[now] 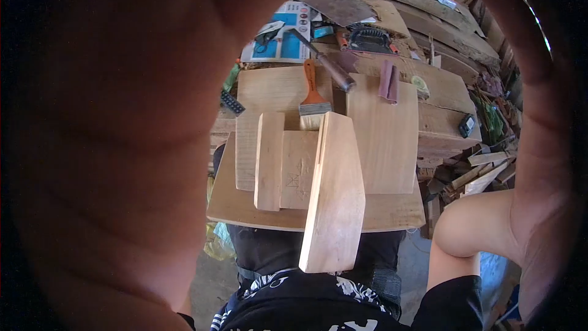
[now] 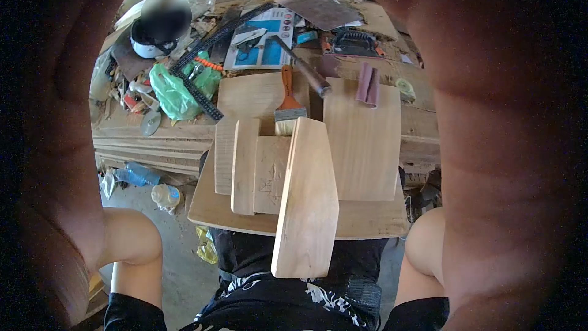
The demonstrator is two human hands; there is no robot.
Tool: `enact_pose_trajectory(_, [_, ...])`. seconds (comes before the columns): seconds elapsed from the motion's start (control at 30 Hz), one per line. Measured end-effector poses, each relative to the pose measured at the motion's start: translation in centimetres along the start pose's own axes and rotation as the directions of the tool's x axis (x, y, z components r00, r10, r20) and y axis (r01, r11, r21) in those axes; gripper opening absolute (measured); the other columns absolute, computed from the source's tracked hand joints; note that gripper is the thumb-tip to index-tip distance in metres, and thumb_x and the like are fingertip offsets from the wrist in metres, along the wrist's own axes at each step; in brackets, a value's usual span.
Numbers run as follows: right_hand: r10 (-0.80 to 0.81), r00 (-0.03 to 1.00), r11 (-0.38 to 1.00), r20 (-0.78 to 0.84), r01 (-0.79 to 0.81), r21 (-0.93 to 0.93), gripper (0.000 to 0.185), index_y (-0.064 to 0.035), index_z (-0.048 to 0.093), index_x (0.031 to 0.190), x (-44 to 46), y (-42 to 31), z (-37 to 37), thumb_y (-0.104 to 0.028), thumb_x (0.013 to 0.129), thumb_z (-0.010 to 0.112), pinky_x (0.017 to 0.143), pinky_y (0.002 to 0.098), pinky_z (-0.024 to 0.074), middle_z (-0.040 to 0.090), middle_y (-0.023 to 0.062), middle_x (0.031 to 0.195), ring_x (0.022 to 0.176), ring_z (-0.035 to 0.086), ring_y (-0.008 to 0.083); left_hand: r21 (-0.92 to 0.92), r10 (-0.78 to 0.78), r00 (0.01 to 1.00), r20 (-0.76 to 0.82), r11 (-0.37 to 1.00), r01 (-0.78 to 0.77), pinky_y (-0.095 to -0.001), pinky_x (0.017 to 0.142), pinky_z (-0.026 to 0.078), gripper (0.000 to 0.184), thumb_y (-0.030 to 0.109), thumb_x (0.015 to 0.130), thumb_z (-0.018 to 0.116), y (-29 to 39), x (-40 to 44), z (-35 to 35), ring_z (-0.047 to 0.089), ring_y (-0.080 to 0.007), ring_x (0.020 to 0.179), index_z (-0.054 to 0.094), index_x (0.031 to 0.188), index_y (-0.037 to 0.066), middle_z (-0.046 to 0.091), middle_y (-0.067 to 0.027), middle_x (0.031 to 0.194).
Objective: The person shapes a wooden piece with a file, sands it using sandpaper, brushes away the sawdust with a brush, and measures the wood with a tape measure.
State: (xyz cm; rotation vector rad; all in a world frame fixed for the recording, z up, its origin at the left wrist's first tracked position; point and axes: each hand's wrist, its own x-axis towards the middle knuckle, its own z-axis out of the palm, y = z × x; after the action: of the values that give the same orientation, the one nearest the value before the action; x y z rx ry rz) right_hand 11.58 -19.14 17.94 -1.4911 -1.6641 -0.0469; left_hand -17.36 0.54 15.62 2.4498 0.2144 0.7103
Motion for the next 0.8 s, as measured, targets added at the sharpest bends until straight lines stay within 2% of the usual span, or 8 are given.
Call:
enact_pose_trajectory(0.47, [0.084,0.994,0.994,-0.072,-0.089,-0.07,0.065,-0.0037,0.055,0.143,-2.5,-1.1,-2.7,-0.033,0.088,0.074,0.106,0.0411,0.0425,0.056,0.0158,0.147,0.135,0.053,0.0252,-0.118,0.134,0.986,0.097,0.985,-0.122,-0.0478,0.11,0.042,0.11,0.044,0.072,0.09,-0.4,4.2,4.1,0.045,-0.0402,0.143,0.033,0.152,-0.006,0.045,-0.029,0.152])
enact_pose_trajectory(0.8, [0.101,0.992,0.991,-0.079,-0.107,-0.084,0.066,-0.0036,0.054,0.143,-3.9,-1.7,-4.2,-0.034,0.088,0.075,0.107,0.0417,0.0417,0.056,0.0161,0.147,0.135,0.053,0.0256,-0.12,0.156,0.983,0.095,0.982,-0.144,-0.048,0.111,0.041,0.112,0.045,0.071,0.09,0.9,4.5,4.2,0.044,-0.0402,0.143,0.032,0.153,-0.006,0.045,-0.0292,0.153])
